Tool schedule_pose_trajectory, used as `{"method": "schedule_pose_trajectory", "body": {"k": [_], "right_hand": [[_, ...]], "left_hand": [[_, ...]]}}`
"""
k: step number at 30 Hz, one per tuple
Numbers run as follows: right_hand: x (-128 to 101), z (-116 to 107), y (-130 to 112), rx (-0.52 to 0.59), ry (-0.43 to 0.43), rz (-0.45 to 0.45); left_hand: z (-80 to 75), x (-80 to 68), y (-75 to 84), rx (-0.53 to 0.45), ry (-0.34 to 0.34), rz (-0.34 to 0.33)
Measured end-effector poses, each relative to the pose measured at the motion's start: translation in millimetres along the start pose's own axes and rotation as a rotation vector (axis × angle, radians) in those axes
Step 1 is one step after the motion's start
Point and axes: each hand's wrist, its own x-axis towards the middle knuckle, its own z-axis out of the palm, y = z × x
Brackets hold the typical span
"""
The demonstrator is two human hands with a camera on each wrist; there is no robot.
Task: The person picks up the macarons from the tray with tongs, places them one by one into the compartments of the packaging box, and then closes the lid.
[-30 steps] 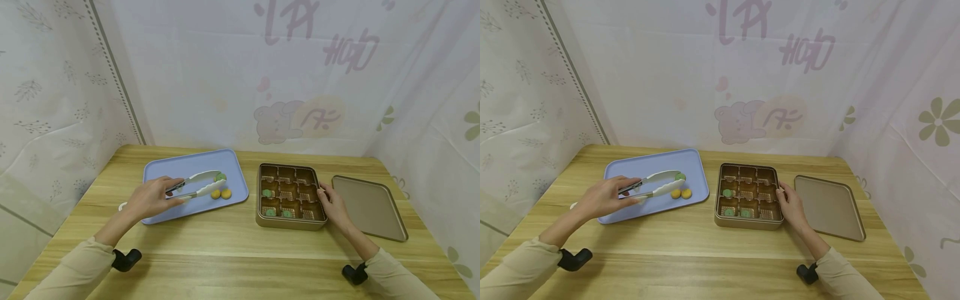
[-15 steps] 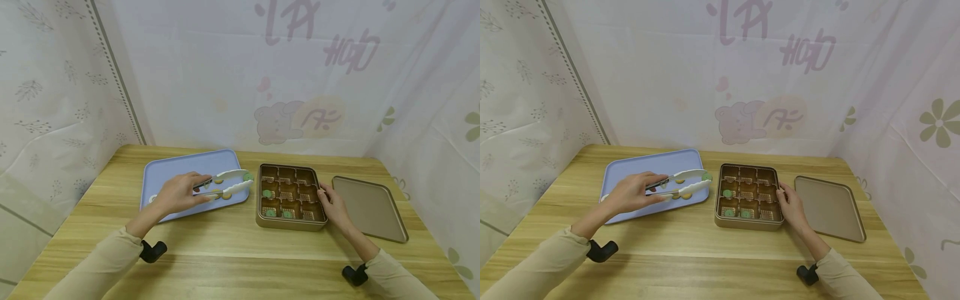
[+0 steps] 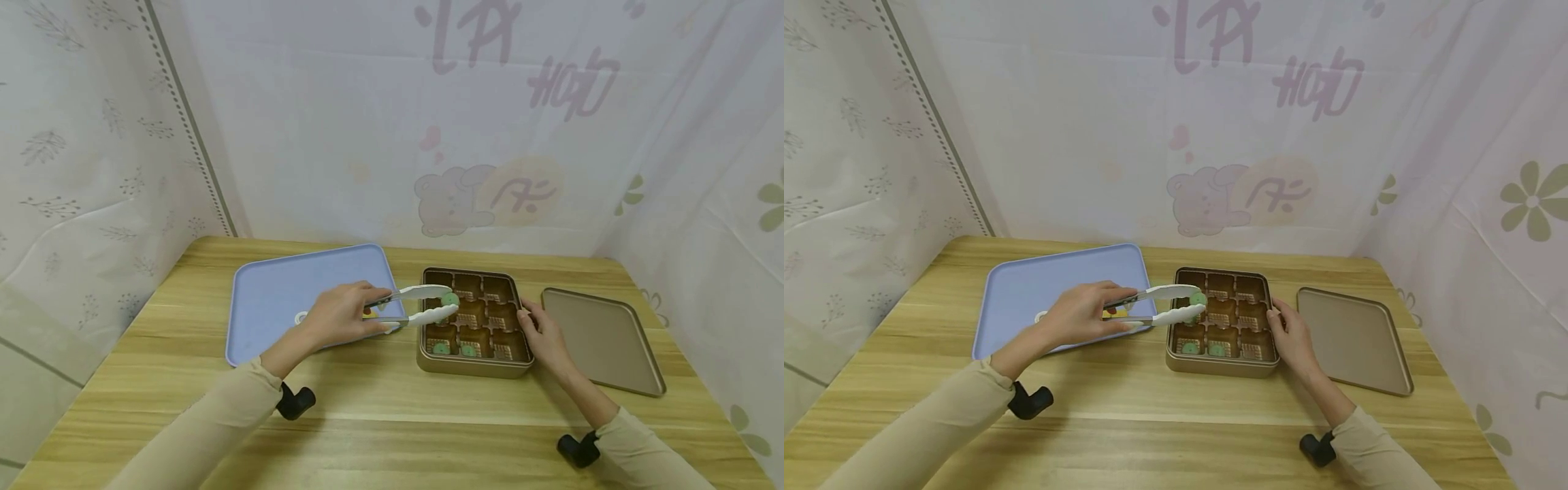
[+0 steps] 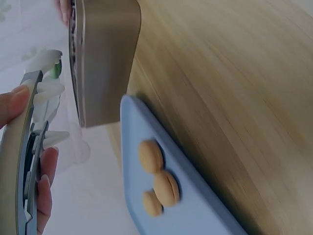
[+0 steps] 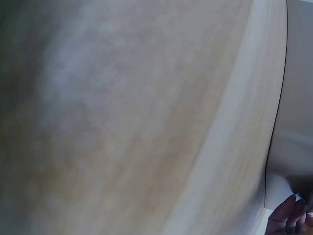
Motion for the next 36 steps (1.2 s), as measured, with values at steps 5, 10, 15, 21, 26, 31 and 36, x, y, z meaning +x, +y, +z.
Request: {"method": "schedule_pose_trajectory", "body": {"k": [5,10,15,21,26,31,36], "right_hand": [[0,0,0,0.009,-0.003,0.005],[-1,0,0,0.004,0.001,-0.005],[0,0,1,0.011,-0.006,0.001],[0,1,0,0.006,-0.009,0.006],[0,0,1,0.018,-0.016,0.012],[0,-1,2,0.027,-0.022,0.015],[0,0,2,0.026,-0.023,0.011]], "left_hand": [[5.8,10.3,9.2,0.011,-0.037,-0.015],[8.4,18.8,17.0,0.025,-0.068,-0.009],[10.7,27.2,23.5,0.037,-0.099,-0.024],[13.1,36.5,30.3,0.043,-0.143,-0.075],[13.7,42.2,35.2,0.057,-0.181,-0.089],[13.5,46.4,39.3,0.074,-0.208,-0.096],[14.0,49.0,41.9,0.084,-0.226,-0.101]]}}
